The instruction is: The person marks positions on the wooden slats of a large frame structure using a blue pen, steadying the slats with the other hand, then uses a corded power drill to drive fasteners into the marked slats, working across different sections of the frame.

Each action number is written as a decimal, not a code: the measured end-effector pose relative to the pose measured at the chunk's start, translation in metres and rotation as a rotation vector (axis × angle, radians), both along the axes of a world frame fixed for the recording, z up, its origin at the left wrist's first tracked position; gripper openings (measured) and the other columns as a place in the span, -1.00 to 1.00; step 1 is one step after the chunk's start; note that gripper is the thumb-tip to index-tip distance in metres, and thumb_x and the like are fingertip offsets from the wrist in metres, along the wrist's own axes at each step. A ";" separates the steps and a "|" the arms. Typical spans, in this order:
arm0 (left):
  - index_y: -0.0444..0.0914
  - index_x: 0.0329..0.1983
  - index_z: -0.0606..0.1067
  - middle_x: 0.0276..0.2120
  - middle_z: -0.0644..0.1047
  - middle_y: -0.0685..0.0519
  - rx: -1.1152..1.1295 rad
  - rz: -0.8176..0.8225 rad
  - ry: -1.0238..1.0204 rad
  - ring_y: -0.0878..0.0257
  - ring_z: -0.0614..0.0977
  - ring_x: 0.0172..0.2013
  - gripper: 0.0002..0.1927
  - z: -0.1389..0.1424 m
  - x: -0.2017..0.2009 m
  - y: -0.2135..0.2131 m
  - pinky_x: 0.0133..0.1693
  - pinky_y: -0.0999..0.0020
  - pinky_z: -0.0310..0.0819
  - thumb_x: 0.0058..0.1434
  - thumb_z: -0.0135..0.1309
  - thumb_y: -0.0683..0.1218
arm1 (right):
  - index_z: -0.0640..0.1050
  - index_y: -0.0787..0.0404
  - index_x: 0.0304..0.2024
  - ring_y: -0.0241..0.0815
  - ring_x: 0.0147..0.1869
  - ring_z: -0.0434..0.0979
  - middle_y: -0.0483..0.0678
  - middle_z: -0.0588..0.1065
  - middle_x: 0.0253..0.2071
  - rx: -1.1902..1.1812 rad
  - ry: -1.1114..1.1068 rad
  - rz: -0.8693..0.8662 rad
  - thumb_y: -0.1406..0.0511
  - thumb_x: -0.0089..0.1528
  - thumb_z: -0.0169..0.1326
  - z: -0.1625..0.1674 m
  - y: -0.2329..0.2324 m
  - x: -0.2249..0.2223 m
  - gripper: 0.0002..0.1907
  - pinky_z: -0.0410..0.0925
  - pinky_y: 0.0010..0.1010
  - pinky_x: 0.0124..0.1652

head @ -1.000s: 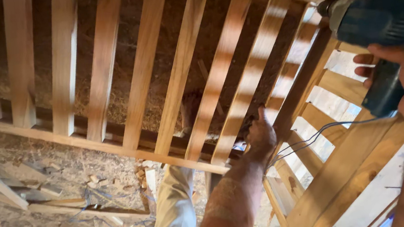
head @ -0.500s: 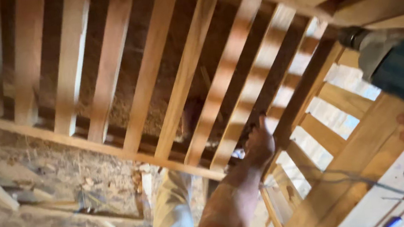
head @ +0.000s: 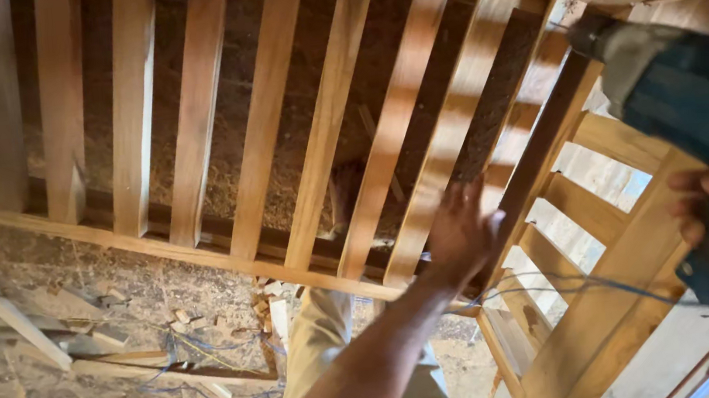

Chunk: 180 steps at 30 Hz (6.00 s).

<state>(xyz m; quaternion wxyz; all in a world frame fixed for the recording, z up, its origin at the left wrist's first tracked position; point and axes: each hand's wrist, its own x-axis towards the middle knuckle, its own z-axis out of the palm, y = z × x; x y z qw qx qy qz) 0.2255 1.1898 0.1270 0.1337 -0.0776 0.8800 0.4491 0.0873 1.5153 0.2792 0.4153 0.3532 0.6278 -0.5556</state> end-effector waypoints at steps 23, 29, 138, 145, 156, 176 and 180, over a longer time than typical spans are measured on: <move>0.18 0.58 -0.41 0.45 0.03 -0.42 -0.042 0.087 -0.582 -0.45 0.43 0.14 0.10 -0.033 -0.024 -0.041 -0.02 -0.47 0.41 0.23 0.02 -0.18 | 0.52 -0.05 0.26 -0.17 -0.14 0.62 -0.15 0.60 -0.09 -0.024 -0.348 0.215 -0.07 0.44 0.02 -0.115 -0.018 -0.178 -0.54 0.52 0.14 -0.38; 0.17 0.56 -0.42 0.46 0.03 -0.41 -0.021 0.067 -0.620 -0.44 0.43 0.15 0.08 -0.034 -0.025 -0.042 -0.05 -0.47 0.43 0.23 0.03 -0.14 | 0.52 -0.05 0.25 -0.15 -0.14 0.62 -0.15 0.59 -0.11 0.084 -0.380 0.254 -0.05 0.44 -0.03 -0.109 -0.023 -0.188 -0.56 0.52 0.16 -0.35; -0.13 0.47 -0.03 -0.12 0.55 -0.44 0.092 0.004 -0.036 -0.38 0.61 -0.10 -0.05 -0.085 0.017 -0.038 -0.10 -0.18 0.55 0.18 0.31 0.03 | 0.16 0.17 0.45 -0.06 0.03 0.66 0.13 0.60 -0.02 0.372 0.045 0.189 0.39 0.01 0.20 0.127 -0.267 0.358 -0.05 0.45 -0.27 -0.01; -0.09 0.51 -0.13 -0.11 0.51 -0.49 0.081 0.010 -0.122 -0.39 0.61 -0.11 0.03 -0.086 0.014 -0.037 -0.10 -0.16 0.60 0.19 0.30 0.05 | 0.16 0.22 0.44 -0.07 0.03 0.67 0.11 0.60 -0.02 0.368 0.071 0.178 0.39 0.03 0.19 0.126 -0.271 0.353 -0.07 0.45 -0.25 0.01; -0.12 0.50 -0.17 -0.11 0.47 -0.52 0.042 0.015 -0.069 -0.40 0.58 -0.12 0.05 -0.087 0.014 -0.036 -0.12 -0.20 0.56 0.17 0.28 0.07 | 0.16 0.24 0.45 -0.13 -0.05 0.68 0.08 0.63 -0.10 0.329 0.057 0.097 0.43 0.05 0.15 0.126 -0.281 0.354 -0.09 0.48 -0.29 -0.03; -0.09 0.49 -0.11 -0.13 0.49 -0.42 0.047 0.017 -0.049 -0.27 0.61 -0.17 -0.01 -0.086 0.015 -0.035 -0.22 -0.13 0.63 0.18 0.26 0.08 | 0.17 0.09 0.40 0.12 -0.10 0.70 0.18 0.60 -0.08 0.459 -0.014 0.248 0.29 0.00 0.27 0.132 -0.305 0.322 -0.06 0.51 -0.13 -0.15; -0.07 0.51 -0.11 -0.15 0.51 -0.40 0.053 0.022 -0.059 -0.26 0.62 -0.17 0.00 -0.085 0.016 -0.034 -0.20 -0.14 0.62 0.18 0.27 0.07 | 0.14 -0.02 0.49 0.20 -0.14 0.70 0.17 0.62 -0.13 0.462 -0.099 0.321 0.22 0.04 0.29 0.134 -0.318 0.313 0.00 0.53 -0.11 -0.14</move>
